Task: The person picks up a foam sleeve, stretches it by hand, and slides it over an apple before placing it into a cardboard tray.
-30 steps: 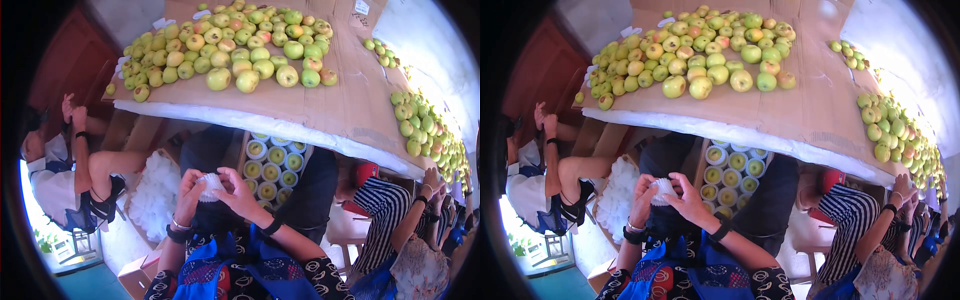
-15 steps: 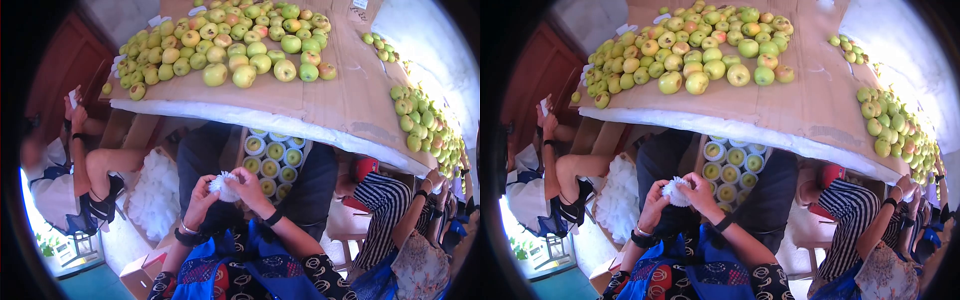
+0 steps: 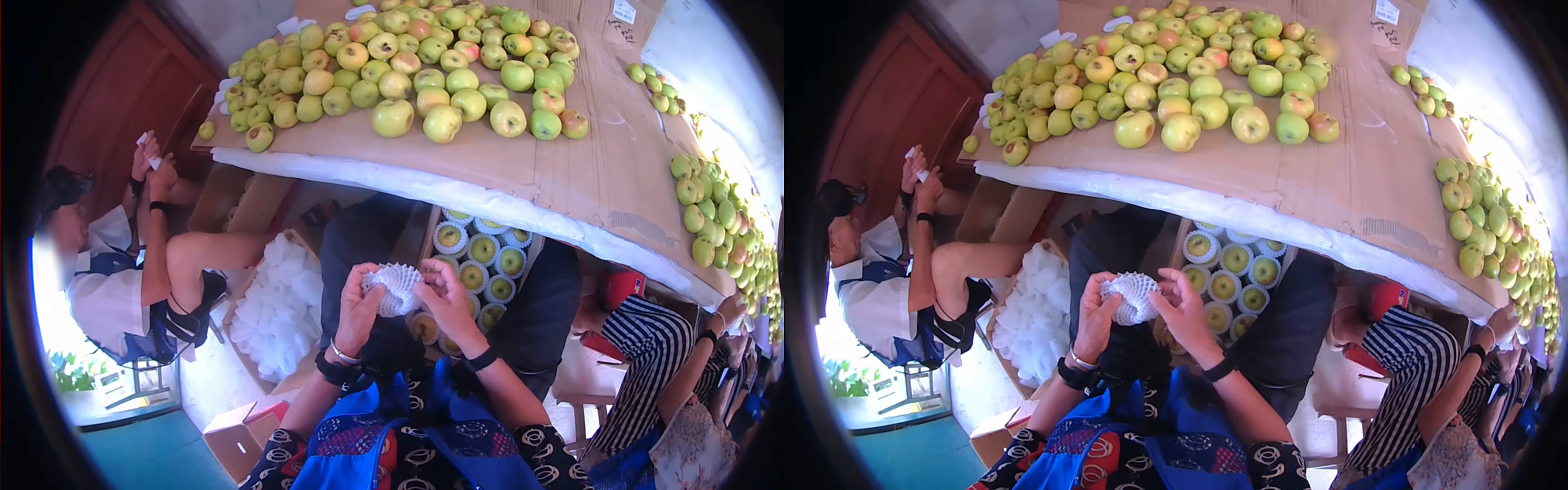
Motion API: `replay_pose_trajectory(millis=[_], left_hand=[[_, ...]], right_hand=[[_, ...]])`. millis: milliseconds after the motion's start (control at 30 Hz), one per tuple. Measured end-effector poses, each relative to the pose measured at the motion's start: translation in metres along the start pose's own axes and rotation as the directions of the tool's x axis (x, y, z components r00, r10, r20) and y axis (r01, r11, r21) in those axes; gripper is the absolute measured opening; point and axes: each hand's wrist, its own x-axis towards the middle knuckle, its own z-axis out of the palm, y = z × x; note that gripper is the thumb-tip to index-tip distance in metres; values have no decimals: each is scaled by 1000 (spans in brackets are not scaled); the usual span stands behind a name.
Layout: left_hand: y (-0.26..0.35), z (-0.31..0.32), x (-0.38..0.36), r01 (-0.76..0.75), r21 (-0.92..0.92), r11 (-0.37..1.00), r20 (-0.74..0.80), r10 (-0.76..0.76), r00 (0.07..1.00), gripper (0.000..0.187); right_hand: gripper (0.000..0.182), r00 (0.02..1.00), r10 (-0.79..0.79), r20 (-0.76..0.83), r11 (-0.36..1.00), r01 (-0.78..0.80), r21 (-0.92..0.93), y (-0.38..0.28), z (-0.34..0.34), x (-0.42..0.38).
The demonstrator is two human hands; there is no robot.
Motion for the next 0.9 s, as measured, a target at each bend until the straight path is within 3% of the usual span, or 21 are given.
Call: replay_pose_trajectory(millis=[67,100,133,167,233,267,333,433,500,533,567,600,667,700,767,900], left_hand=[[-1,0,-3,-33,48,998,14,33,999,27],[6,3,-6,-94,357,929,-3,102,995,27],[11,5,-5,-147,628,764,10,181,983,27],[12,5,-4,-171,619,767,31,194,980,27],[10,5,-6,-246,754,608,120,241,963,27],[12,10,-8,-192,722,665,53,224,973,24],[15,13,-8,-232,748,621,91,250,964,24],[13,10,-9,-259,786,561,123,269,955,24],[13,6,-10,-143,755,640,134,63,989,22],[13,5,-11,-147,756,638,138,64,988,22],[13,4,-12,89,456,886,-6,-97,995,22],[12,3,-12,302,57,952,-75,-298,952,22],[5,-9,-10,307,-32,951,-48,-308,950,22],[0,-16,-9,313,-119,942,-20,-317,948,23],[-7,-24,-5,340,-165,926,31,-340,940,20],[-7,-27,-2,342,-260,903,-3,-354,935,19]], right_hand=[[38,1000,-9,-11,1000,9,5,-4,-1,-2],[45,999,3,39,995,1,-97,-6,-1,-3],[51,996,10,87,980,8,-201,-8,-2,-2],[48,994,-82,66,968,95,-231,-7,1,-3],[39,978,-72,195,832,167,-529,-13,-7,-1],[39,978,-87,192,821,179,-542,-15,-7,-1],[28,943,-262,206,727,333,-601,-18,2,-2],[24,950,-274,148,732,306,-609,-13,4,-5],[20,947,-305,100,719,298,-628,-10,2,-7],[19,946,-318,57,703,275,-656,-6,-1,-5],[18,943,-332,14,687,252,-681,-2,-3,-4],[18,942,-334,14,687,253,-681,-7,-2,-4],[15,865,-476,160,588,448,-673,-18,-3,-6],[15,864,-477,161,586,449,-675,-23,-2,-6],[14,758,-530,381,421,625,-658,-30,1,-5],[18,789,-503,353,335,554,-762,-31,10,-13]])
